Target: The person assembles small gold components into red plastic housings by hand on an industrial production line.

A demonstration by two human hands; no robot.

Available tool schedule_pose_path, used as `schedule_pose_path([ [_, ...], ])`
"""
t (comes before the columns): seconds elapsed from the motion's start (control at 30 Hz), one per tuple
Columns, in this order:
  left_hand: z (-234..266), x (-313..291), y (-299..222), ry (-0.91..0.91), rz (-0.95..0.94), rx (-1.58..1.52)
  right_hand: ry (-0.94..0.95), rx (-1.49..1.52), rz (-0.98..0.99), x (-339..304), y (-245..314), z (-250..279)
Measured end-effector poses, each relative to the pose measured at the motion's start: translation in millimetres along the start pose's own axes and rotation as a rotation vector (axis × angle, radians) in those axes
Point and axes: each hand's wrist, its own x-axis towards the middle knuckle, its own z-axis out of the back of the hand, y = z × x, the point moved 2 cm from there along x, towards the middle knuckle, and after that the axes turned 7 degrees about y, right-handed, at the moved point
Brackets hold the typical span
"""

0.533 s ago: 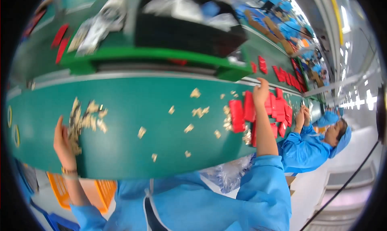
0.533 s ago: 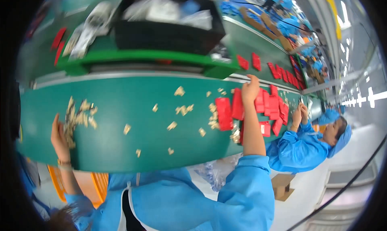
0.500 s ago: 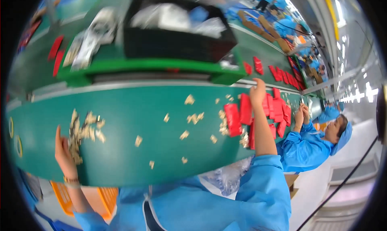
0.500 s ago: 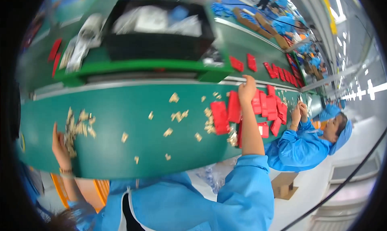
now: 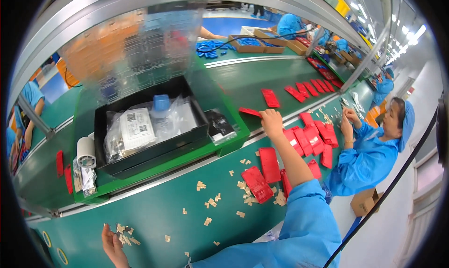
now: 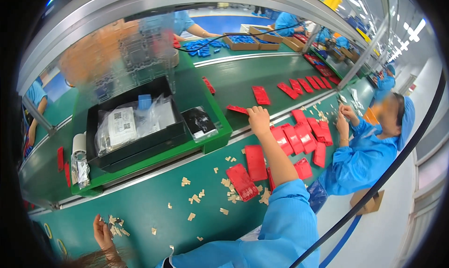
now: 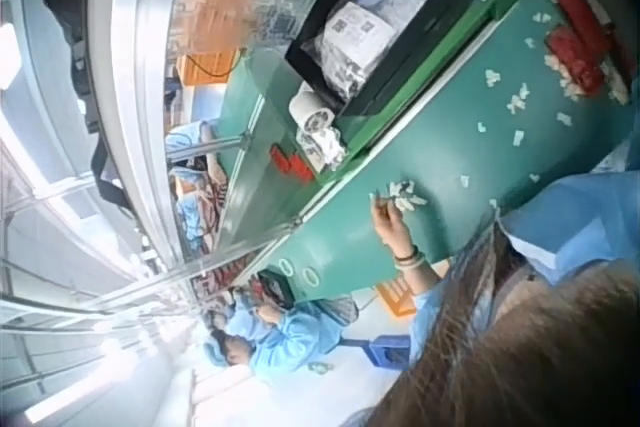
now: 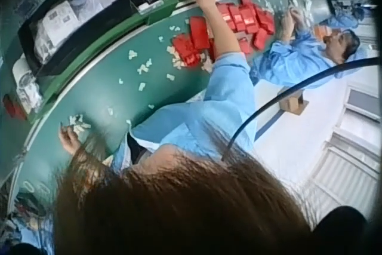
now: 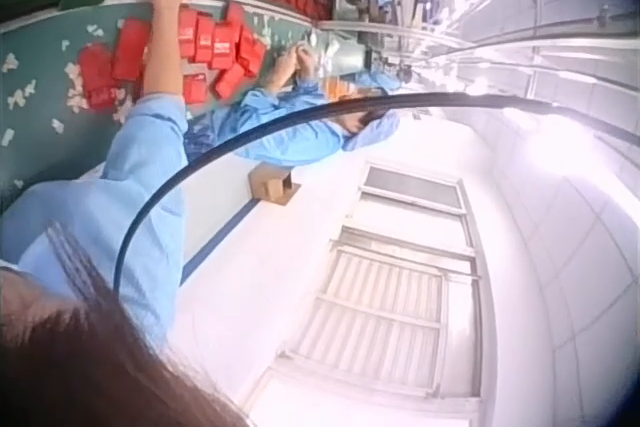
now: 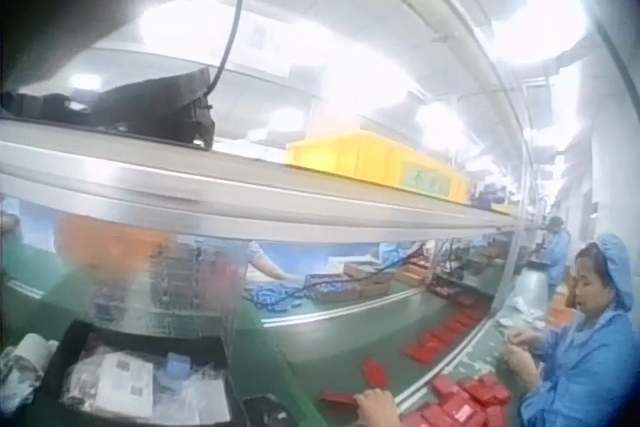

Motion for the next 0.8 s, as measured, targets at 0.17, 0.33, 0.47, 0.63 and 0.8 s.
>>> schedule_pose_path([
  [0.17,-14,-3,-18,0.142,0.188,0.051,0.047,0.487,0.093,-1,27,15],
  [0.33,-29,-20,-55,0.082,0.06,0.224,-0.167,0.071,-0.077,27,-40,-25],
  [0.47,-55,-26,-60,0.132,0.086,-0.055,0.088,-0.072,-0.376,0,-127,-77],
  [0.63,-68,-37,-64,0.135,0.12,-0.045,-0.34,0.168,-0.361,-9,-38,8],
  [0.8,-104,-21,-75,0.37,-0.192,-0.177,-0.198,0.639,0.288,-129,138,124],
])
